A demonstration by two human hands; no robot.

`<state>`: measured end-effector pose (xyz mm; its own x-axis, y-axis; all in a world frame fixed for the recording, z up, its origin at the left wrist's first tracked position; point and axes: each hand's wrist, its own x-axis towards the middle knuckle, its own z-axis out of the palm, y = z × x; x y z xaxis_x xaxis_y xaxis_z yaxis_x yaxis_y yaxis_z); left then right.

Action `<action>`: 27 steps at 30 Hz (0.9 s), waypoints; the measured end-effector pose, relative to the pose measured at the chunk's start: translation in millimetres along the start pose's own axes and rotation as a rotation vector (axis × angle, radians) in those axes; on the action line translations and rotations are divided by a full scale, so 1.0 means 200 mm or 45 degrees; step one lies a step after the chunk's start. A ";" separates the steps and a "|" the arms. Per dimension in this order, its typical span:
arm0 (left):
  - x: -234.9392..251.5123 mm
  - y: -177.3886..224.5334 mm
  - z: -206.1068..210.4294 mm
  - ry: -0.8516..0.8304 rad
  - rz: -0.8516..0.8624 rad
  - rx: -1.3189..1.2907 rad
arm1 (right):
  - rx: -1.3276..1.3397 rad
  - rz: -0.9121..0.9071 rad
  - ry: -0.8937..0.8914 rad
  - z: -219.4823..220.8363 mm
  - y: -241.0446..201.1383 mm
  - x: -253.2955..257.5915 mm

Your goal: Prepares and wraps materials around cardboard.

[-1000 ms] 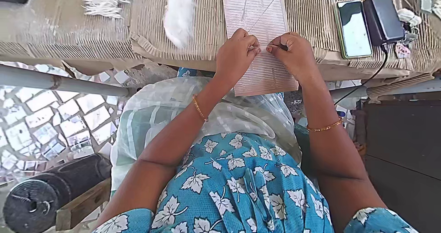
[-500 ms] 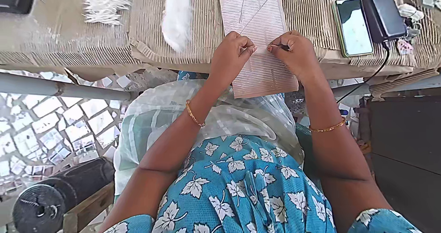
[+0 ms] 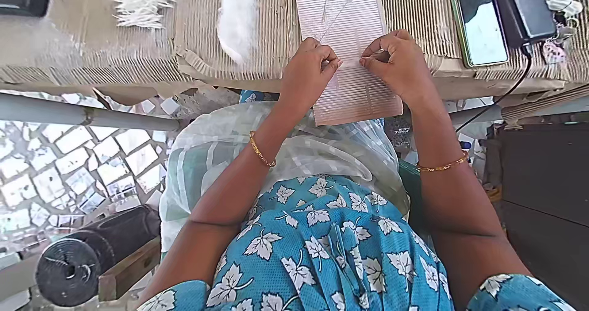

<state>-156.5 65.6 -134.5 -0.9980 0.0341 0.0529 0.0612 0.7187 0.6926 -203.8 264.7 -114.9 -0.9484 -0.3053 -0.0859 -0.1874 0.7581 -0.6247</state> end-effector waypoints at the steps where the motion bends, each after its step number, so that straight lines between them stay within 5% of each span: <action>1: 0.01 0.00 0.00 0.009 0.006 0.002 | 0.006 0.011 0.005 0.00 -0.01 0.00; 8: 0.01 -0.02 0.00 0.018 0.048 -0.018 | 0.001 -0.308 0.244 0.07 0.01 0.00; 13: 0.01 -0.04 -0.01 0.010 0.095 -0.063 | 0.001 -0.447 0.206 0.13 0.01 0.00; 27: -0.03 -0.10 0.01 0.104 0.170 -0.149 | -0.028 -0.358 0.152 0.16 0.01 0.02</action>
<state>-152.0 52.4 -149.1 -0.9768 0.0634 0.2047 0.1987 0.6256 0.7545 -200.0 246.2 -141.9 -0.8817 -0.4359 0.1807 -0.4511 0.6662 -0.5939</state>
